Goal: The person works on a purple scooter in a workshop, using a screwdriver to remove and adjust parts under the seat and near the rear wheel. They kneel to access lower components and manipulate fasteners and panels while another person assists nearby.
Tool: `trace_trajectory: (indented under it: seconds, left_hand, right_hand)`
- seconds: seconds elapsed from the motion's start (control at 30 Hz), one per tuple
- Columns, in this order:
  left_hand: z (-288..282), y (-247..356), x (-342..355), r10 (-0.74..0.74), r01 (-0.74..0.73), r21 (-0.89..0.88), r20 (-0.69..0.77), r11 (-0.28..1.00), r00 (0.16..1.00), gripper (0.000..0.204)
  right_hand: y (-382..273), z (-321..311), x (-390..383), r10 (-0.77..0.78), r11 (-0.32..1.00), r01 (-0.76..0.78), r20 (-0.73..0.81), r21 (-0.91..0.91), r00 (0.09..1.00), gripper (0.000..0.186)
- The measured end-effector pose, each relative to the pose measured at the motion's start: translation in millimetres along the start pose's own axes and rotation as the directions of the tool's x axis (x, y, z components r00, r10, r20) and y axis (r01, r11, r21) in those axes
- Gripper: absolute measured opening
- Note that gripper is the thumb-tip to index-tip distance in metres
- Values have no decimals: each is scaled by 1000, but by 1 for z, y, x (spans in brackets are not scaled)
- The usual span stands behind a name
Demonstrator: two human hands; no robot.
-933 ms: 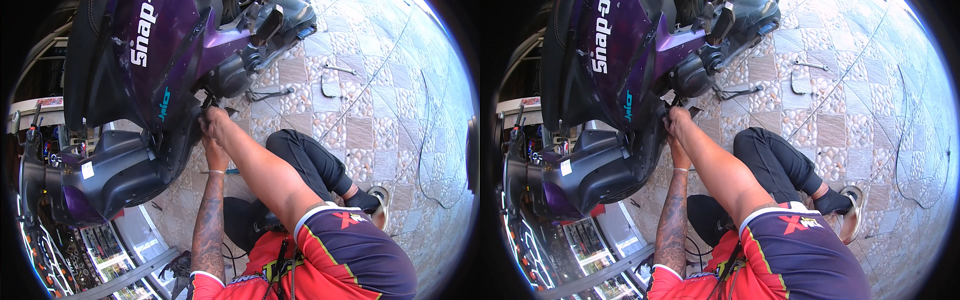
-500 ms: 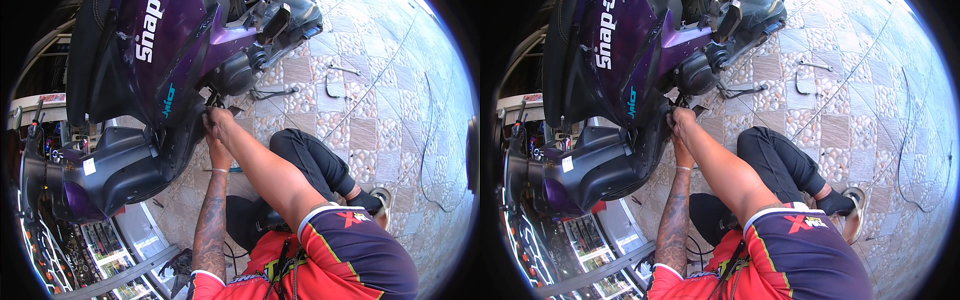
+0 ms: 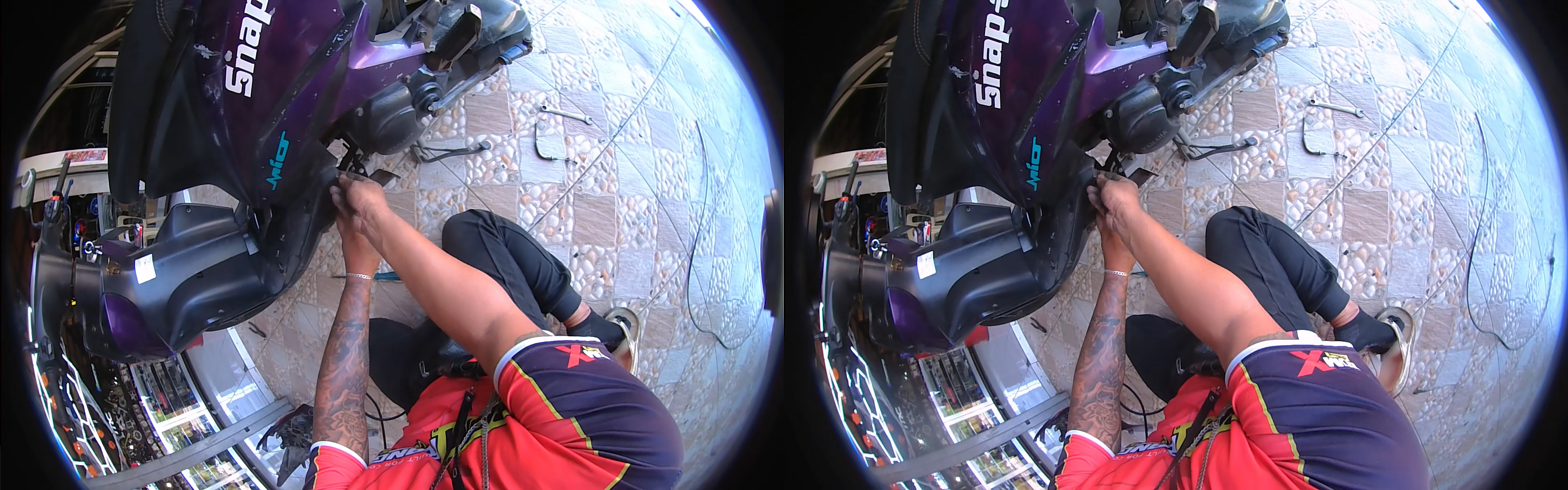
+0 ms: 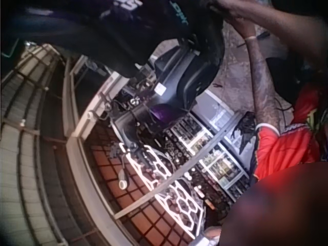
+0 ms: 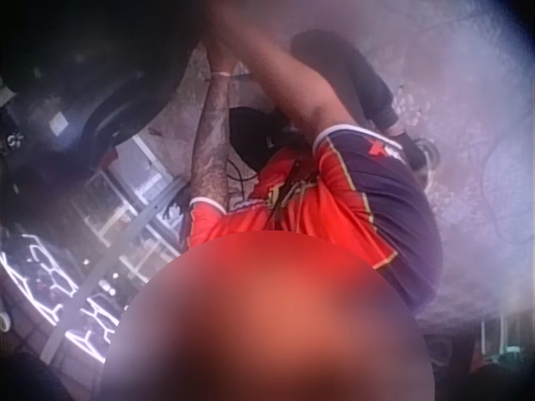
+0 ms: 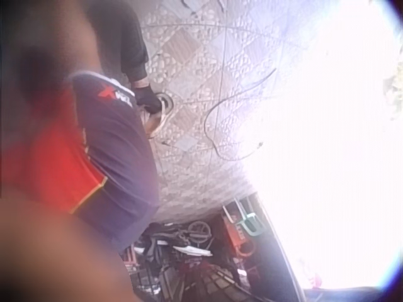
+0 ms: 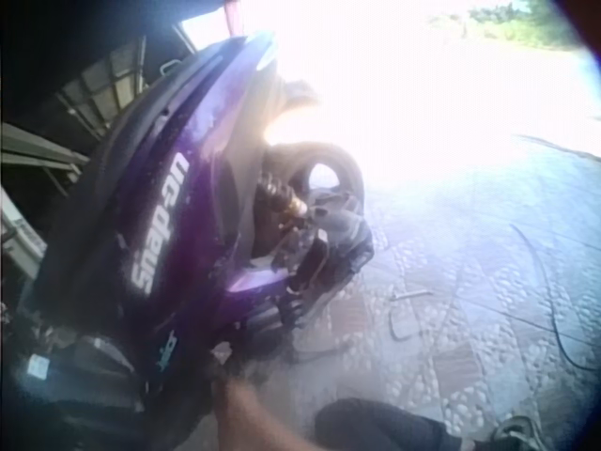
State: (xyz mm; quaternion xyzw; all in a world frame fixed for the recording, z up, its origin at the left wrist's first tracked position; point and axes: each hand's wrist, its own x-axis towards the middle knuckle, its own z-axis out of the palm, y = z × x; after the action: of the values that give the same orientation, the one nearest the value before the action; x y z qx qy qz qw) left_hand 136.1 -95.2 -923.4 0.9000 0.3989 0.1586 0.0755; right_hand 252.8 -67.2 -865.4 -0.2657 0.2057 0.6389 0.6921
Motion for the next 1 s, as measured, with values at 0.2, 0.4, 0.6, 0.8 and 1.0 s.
trace_trajectory:
  seconds: [0.2, 0.4, 0.6, 0.8, 1.0]
  left_hand:
    - [11, -20, -5, 32, -34, 69, 31, 997, 999, 109]
    - [13, -22, -6, -97, 112, -113, 126, 987, 987, 85]
    - [-6, 9, 4, -13, 16, 33, -84, 999, 996, 74]
    - [0, 4, 8, -262, 283, -473, 112, 834, 959, 58]
    - [6, -4, 9, -311, 305, -719, 130, 624, 942, 46]
  right_hand:
    - [5, 1, -2, -99, 995, 99, 21, 22, 995, 20]
    - [-1, 1, -9, -57, 998, 59, 54, -32, 997, 30]
    - [-1, -6, -16, -442, 707, 467, 183, -531, 878, 29]
    - [0, -16, -11, -530, 615, 550, 220, -565, 819, 24]
    - [0, -18, -10, -511, 643, 547, 231, -536, 828, 23]
